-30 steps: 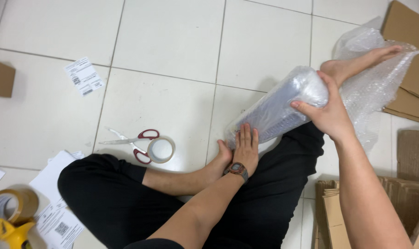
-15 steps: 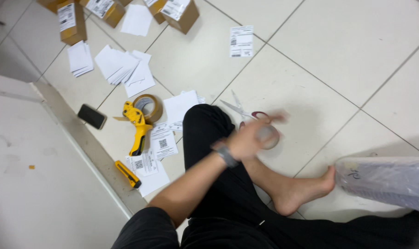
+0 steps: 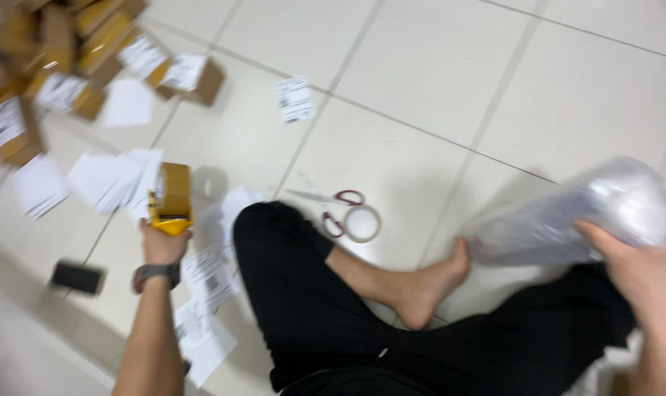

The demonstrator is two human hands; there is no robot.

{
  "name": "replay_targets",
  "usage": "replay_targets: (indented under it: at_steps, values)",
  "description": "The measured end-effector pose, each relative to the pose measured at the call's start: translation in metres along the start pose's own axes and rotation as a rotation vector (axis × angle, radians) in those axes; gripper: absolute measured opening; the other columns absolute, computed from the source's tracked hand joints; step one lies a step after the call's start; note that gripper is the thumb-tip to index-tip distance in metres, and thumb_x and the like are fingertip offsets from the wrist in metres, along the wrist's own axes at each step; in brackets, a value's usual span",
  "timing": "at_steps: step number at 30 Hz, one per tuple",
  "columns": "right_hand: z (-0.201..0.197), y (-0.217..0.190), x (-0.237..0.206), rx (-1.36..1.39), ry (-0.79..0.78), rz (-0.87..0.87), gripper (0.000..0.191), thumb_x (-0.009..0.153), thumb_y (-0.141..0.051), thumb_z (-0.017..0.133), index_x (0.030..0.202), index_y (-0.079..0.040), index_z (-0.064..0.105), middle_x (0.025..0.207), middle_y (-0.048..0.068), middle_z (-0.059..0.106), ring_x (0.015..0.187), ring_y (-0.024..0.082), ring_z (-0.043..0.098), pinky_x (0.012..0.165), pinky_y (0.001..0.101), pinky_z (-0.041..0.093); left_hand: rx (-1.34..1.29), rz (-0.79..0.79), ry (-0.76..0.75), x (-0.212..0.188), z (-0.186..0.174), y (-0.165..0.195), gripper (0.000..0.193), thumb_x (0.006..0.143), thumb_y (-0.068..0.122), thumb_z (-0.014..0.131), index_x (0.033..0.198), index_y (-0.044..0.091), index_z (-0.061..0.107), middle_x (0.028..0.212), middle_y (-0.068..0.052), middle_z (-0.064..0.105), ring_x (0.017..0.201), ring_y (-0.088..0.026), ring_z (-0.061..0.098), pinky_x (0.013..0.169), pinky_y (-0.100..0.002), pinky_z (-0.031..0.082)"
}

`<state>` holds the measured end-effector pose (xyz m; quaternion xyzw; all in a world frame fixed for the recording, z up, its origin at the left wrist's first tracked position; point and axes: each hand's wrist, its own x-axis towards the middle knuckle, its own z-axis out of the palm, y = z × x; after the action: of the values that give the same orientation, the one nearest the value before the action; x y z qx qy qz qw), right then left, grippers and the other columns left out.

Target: The person wraps a small rectangular box in bubble wrap, secures it with clear tape, places it inside a plastic shipping bag, and seals the bag with brown packing tape. They then affix a shipping label to the package.

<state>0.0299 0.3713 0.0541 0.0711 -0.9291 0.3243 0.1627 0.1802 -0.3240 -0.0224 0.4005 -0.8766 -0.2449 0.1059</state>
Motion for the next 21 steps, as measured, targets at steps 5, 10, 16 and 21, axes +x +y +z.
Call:
replay_targets:
  at_steps: [5, 10, 16, 21]
  values:
    - [-0.001, -0.021, 0.004, -0.046, -0.038, 0.239, 0.146, 0.069, -0.030, 0.101, 0.164, 0.002, -0.005, 0.142, 0.024, 0.053, 0.116, 0.039, 0.065, 0.091, 0.0463, 0.059, -0.740, 0.460, -0.490, -0.049, -0.004, 0.222, 0.089, 0.088, -0.007, 0.070, 0.152, -0.003, 0.008, 0.106, -0.012, 0.065, 0.079, -0.018, 0.071, 0.063, -0.032, 0.064]
    - [-0.006, -0.069, 0.006, -0.072, 0.053, 0.159, 0.152, 0.058, -0.036, 0.103, 0.159, 0.000, -0.005, 0.149, 0.027, 0.048, 0.124, 0.043, 0.061, 0.090, 0.0463, 0.059, -1.025, 0.603, -1.195, -0.153, 0.002, 0.433, 0.034, 0.091, -0.003, 0.071, 0.120, 0.001, 0.055, 0.090, -0.006, 0.064, 0.067, -0.013, 0.065, 0.057, -0.030, 0.060]
    - [-0.009, -0.062, -0.002, 0.041, 0.156, 0.163, 0.157, 0.051, -0.037, 0.102, 0.155, 0.004, -0.009, 0.158, 0.033, 0.036, 0.124, 0.040, 0.061, 0.082, 0.0423, 0.060, -0.949, 0.686, -1.367, -0.234, 0.025, 0.549, 0.031, 0.092, 0.004, 0.074, 0.116, 0.000, 0.056, 0.088, -0.005, 0.065, 0.062, -0.012, 0.063, 0.051, -0.028, 0.055]
    - [-0.010, -0.059, -0.003, 0.155, 0.102, 0.317, 0.156, 0.055, -0.038, 0.098, 0.158, 0.003, -0.012, 0.144, 0.027, 0.050, 0.119, 0.036, 0.066, 0.088, 0.0407, 0.060, -0.842, 0.644, -1.379, -0.253, 0.043, 0.555, 0.027, 0.090, 0.004, 0.074, 0.112, -0.001, 0.058, 0.083, -0.005, 0.064, 0.059, -0.012, 0.062, 0.049, -0.028, 0.054]
